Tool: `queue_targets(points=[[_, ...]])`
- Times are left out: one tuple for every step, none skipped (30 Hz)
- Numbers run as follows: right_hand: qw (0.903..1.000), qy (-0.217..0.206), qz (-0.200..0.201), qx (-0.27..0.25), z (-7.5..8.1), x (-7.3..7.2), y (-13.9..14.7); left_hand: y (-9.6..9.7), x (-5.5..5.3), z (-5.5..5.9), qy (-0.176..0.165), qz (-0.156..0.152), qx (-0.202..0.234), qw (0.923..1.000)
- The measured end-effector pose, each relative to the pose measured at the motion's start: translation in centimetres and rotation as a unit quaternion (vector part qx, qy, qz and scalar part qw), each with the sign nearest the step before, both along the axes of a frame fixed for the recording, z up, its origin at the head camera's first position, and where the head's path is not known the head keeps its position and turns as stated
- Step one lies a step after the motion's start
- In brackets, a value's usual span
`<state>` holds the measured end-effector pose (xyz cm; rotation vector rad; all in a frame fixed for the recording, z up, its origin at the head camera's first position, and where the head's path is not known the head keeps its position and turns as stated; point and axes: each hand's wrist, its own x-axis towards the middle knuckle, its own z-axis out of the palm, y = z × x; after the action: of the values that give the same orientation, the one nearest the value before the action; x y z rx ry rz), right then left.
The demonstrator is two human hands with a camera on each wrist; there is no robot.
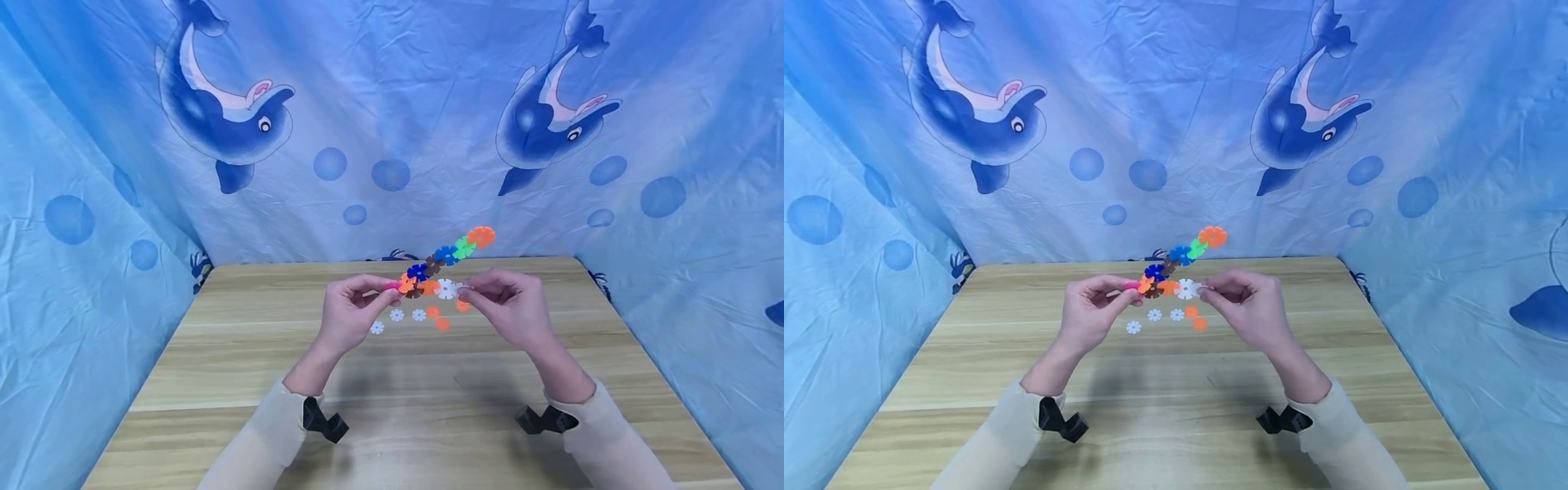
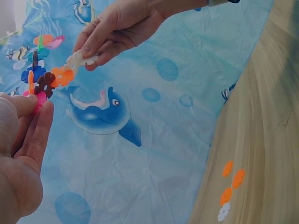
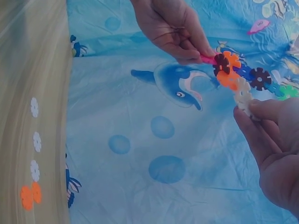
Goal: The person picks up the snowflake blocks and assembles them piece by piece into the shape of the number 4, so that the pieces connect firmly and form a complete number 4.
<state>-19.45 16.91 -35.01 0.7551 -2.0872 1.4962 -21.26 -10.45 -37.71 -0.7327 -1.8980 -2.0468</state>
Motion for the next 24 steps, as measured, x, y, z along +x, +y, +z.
queue_targets(points=[[1.0, 0.001, -0.002, 0.0, 0.0, 0.0, -0.1, 0.0, 0.0, -0.1, 0.001, 0.001, 0.003, 1.0], [1.0, 0.003, -0.005, 0.002, 0.0, 0.0, -0.1, 0.0, 0.0, -0.2, 0.003, 0.003, 0.006, 1.0], [1.0, 0.005, -0.007, 0.002, 0.0, 0.0, -0.2, 0.0, 0.1, -0.2, 0.004, 0.004, 0.008, 1.0], [0.9999, 0.008, -0.009, 0.004, 0.0, 0.0, -0.3, 0.0, 0.1, -0.3, 0.005, 0.005, 0.011, 0.9999], [0.9999, 0.01, -0.01, 0.005, 0.0, -0.1, -0.4, 0.0, 0.1, -0.3, 0.006, 0.008, 0.014, 0.9999], [0.9998, 0.013, -0.013, 0.006, -0.1, -0.1, -0.4, 0.0, 0.1, -0.4, 0.007, 0.01, 0.016, 0.9998], [0.9998, 0.016, -0.013, 0.006, -0.1, -0.2, -0.5, -0.1, 0.1, -0.4, 0.007, 0.012, 0.019, 0.9997], [0.9998, 0.017, -0.011, 0.005, -0.1, -0.2, -0.6, -0.1, 0.1, -0.4, 0.007, 0.014, 0.021, 0.9997], [0.9998, 0.018, -0.007, 0.006, -0.1, -0.3, -0.6, -0.2, 0.2, -0.3, 0.007, 0.016, 0.023, 0.9996], [0.9998, 0.017, -0.003, 0.007, -0.1, -0.3, -0.6, -0.2, 0.2, -0.3, 0.006, 0.017, 0.025, 0.9995], [0.9999, 0.014, 0.002, 0.009, -0.1, -0.4, -0.6, -0.3, 0.2, -0.2, 0.006, 0.019, 0.026, 0.9995], [0.9998, 0.011, 0.006, 0.014, -0.2, -0.4, -0.5, -0.3, 0.2, -0.2, 0.006, 0.021, 0.026, 0.9994], [0.9997, 0.006, 0.01, 0.021, -0.2, -0.5, -0.3, -0.4, 0.2, -0.1, 0.007, 0.021, 0.027, 0.9994], [0.9994, 0.0, 0.012, 0.031, -0.3, -0.6, -0.2, -0.4, 0.2, 0.0, 0.007, 0.021, 0.027, 0.9994], [0.999, -0.008, 0.012, 0.043, -0.4, -0.7, 0.0, -0.5, 0.3, 0.0, 0.006, 0.022, 0.028, 0.9994], [0.9983, -0.018, 0.01, 0.055, -0.5, -0.8, 0.1, -0.5, 0.3, 0.1, 0.007, 0.023, 0.028, 0.9993], [0.9973, -0.027, 0.004, 0.069, -0.6, -0.9, 0.3, -0.5, 0.3, 0.2, 0.008, 0.023, 0.029, 0.9993], [0.9957, -0.036, -0.003, 0.085, -0.8, -1.1, 0.4, -0.6, 0.3, 0.2, 0.01, 0.022, 0.03, 0.9993], [0.9939, -0.047, -0.011, 0.099, -1.0, -1.4, 0.5, -0.6, 0.3, 0.2, 0.011, 0.021, 0.032, 0.9992], [0.9918, -0.055, -0.02, 0.113, -1.3, -1.7, 0.7, -0.6, 0.3, 0.3, 0.013, 0.021, 0.033, 0.9992], [0.9893, -0.065, -0.029, 0.127, -1.6, -2.0, 0.8, -0.6, 0.3, 0.3, 0.015, 0.02, 0.035, 0.9991], [0.9866, -0.075, -0.037, 0.14, -2.0, -2.4, 0.8, -0.6, 0.3, 0.3, 0.017, 0.02, 0.035, 0.999], [0.984, -0.085, -0.043, 0.151, -2.3, -2.7, 0.9, -0.6, 0.3, 0.3, 0.019, 0.019, 0.037, 0.999], [0.9816, -0.094, -0.046, 0.16, -2.7, -3.1, 1.0, -0.7, 0.3, 0.4, 0.02, 0.019, 0.037, 0.9989]])
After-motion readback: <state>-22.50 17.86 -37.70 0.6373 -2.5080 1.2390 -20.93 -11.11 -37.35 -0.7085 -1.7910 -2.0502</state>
